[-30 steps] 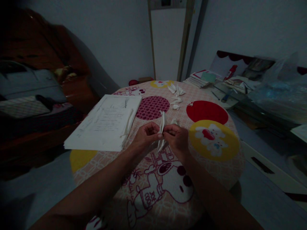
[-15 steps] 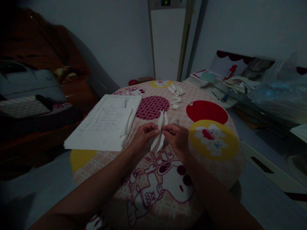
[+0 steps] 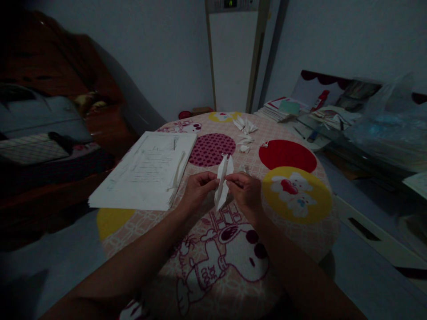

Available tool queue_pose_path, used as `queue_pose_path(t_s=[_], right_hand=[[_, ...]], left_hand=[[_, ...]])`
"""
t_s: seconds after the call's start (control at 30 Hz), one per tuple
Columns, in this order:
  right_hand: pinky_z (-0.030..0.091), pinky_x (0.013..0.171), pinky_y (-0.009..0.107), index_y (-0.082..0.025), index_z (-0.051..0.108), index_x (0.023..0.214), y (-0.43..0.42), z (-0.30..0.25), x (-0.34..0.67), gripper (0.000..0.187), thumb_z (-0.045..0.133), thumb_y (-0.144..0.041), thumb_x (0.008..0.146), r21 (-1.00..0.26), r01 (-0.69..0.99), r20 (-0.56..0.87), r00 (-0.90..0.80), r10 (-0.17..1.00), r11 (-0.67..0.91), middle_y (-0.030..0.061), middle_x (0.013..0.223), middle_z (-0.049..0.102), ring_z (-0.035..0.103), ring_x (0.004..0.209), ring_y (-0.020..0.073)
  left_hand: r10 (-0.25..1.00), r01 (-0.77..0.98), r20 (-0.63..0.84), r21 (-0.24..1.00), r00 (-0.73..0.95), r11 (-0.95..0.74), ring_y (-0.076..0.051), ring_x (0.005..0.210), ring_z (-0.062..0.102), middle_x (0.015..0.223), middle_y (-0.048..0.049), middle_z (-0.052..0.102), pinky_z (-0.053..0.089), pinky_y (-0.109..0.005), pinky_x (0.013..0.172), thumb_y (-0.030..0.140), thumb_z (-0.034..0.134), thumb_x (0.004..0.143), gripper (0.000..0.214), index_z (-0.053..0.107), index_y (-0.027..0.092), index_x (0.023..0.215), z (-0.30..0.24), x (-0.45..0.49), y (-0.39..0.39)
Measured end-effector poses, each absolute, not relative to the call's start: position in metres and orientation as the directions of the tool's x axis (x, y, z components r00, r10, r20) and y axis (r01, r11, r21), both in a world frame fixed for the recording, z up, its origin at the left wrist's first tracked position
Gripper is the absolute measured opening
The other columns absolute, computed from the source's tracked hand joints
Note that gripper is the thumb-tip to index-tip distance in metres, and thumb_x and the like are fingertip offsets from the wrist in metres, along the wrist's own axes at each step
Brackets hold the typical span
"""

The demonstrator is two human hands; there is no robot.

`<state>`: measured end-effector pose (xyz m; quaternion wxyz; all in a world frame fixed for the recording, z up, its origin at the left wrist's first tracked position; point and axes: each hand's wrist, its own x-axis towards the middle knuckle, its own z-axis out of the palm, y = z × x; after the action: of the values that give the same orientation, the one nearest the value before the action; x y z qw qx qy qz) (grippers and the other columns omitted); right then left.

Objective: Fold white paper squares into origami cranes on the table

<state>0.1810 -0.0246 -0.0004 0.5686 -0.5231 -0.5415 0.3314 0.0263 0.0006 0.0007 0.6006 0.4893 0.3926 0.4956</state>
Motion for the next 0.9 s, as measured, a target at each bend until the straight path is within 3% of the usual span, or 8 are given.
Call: queue_pose_path(t_s=[0.2,0.47,0.7,0.9], right_hand=[[0.045,0.045,0.023,-0.018,0.077,0.082,-0.0250,-0.0010,0.1812,0.017,0.070,-0.032,0.077,-0.961,0.194,0.233,0.183,0.955,0.198,-0.0004,0.056,0.066,0.058,0.046,0.0119],[0.050,0.051,0.024,-0.018,0.071,0.079,-0.0236,-0.0041,0.1798,0.018,0.077,-0.031,0.069,-0.980,0.081,0.192,0.165,0.967,0.181,0.0026,0.070,0.074,0.065,0.056,0.0140],[0.050,0.049,0.026,-0.017,0.071,0.078,-0.0236,0.0012,0.1801,0.017,0.072,-0.032,0.070,-0.995,-0.015,0.094,0.173,0.980,0.098,0.0014,0.062,0.070,0.062,0.050,0.0137],[0.052,0.050,0.027,-0.017,0.071,0.078,-0.0224,0.0011,0.1801,0.019,0.072,-0.033,0.069,-0.995,-0.028,0.090,0.165,0.982,0.096,0.0030,0.065,0.073,0.064,0.051,0.0146]], left_hand=[[0.988,-0.164,0.028,0.986,0.155,-0.002,-0.013,0.056,0.057,0.061,-0.0029,0.068,0.043,-0.024,0.056,0.027,0.081,0.063,0.016,0.074,0.013,0.065,0.0068,0.0246,-0.0012],[0.979,0.016,0.169,0.985,0.113,-0.172,-0.012,0.057,0.056,0.062,-0.0019,0.067,0.041,-0.023,0.055,0.029,0.083,0.067,0.017,0.073,0.015,0.065,-0.0001,0.0240,-0.0024],[0.991,-0.125,0.021,0.992,0.133,-0.004,-0.011,0.053,0.056,0.059,-0.0013,0.066,0.041,-0.023,0.053,0.025,0.083,0.063,0.017,0.071,0.014,0.062,0.0034,0.0233,0.0001],[0.983,-0.251,-0.054,0.963,0.177,0.098,-0.011,0.052,0.058,0.058,-0.0019,0.067,0.044,-0.023,0.054,0.026,0.086,0.060,0.022,0.068,0.013,0.062,0.0021,0.0227,0.0031]])
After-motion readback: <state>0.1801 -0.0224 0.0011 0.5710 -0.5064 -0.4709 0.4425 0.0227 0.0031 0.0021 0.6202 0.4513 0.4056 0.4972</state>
